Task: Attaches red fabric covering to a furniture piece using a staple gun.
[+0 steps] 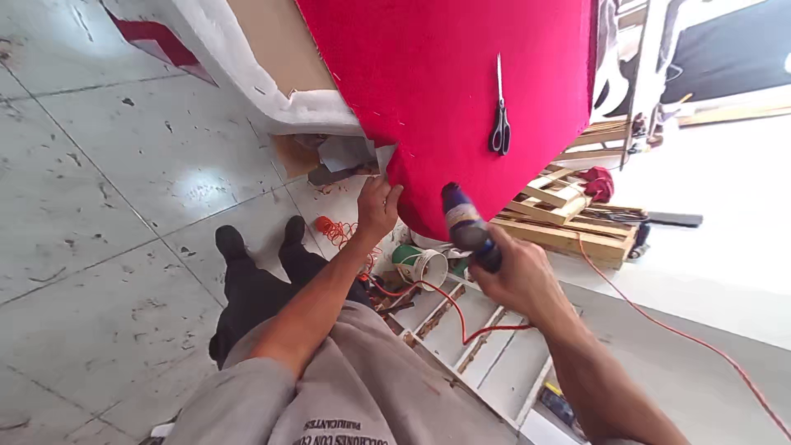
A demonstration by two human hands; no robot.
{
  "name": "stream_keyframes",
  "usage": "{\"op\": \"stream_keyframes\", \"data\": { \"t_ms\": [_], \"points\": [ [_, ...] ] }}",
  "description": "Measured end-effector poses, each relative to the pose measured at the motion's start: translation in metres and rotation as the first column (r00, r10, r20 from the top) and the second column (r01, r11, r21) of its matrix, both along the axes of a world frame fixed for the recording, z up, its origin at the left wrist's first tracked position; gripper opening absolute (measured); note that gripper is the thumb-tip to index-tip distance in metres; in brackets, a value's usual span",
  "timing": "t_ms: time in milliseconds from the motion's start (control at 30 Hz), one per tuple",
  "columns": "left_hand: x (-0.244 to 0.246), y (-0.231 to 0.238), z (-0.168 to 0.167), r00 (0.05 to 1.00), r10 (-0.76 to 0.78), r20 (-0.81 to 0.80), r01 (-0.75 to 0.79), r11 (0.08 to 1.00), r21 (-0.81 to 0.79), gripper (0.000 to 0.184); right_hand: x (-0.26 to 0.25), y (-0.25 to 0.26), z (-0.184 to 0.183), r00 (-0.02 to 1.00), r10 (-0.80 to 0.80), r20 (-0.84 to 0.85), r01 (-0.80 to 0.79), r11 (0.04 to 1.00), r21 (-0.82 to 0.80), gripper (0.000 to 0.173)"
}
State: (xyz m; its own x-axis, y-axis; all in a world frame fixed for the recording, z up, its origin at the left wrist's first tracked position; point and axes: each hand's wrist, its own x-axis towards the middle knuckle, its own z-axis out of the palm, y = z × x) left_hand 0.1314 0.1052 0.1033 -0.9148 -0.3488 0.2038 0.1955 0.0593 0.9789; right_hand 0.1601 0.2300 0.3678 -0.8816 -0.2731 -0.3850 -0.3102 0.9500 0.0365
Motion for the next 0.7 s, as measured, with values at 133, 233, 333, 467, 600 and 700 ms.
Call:
{"op": "stream_keyframes", "data": {
  "t_ms": [133,233,333,467,600,700],
  "points": [
    [-0.003,0.006,-0.010,0.996,0.070,-0.057,-0.072,0.997,-0.017,0.039,0.010,-0.028,-0.005,0.979,0.152,0.139,-0.172,0.974,0.148,0.060],
    [-0.007,0.009,-0.019,0.987,0.116,-0.108,-0.123,0.990,-0.065,0.039,0.007,-0.037,-0.013,0.957,0.168,0.235,-0.219,0.952,0.213,0.061],
    [-0.012,0.010,-0.026,0.977,0.143,-0.156,-0.160,0.982,-0.103,0.039,0.006,-0.043,-0.019,0.951,0.195,0.242,-0.252,0.940,0.231,0.063],
    [-0.017,0.008,-0.030,0.961,0.145,-0.235,-0.183,0.972,-0.149,0.041,0.007,-0.054,-0.024,0.954,0.176,0.241,-0.237,0.937,0.257,0.064],
    [-0.020,0.004,-0.032,0.951,0.142,-0.276,-0.191,0.968,-0.160,0.042,0.006,-0.064,-0.031,0.954,0.138,0.267,-0.214,0.935,0.281,0.065],
    [-0.016,0.006,-0.022,0.965,0.171,-0.201,-0.195,0.975,-0.106,0.039,0.003,-0.071,-0.032,0.956,0.131,0.261,-0.210,0.930,0.302,0.065]
  ]
}}
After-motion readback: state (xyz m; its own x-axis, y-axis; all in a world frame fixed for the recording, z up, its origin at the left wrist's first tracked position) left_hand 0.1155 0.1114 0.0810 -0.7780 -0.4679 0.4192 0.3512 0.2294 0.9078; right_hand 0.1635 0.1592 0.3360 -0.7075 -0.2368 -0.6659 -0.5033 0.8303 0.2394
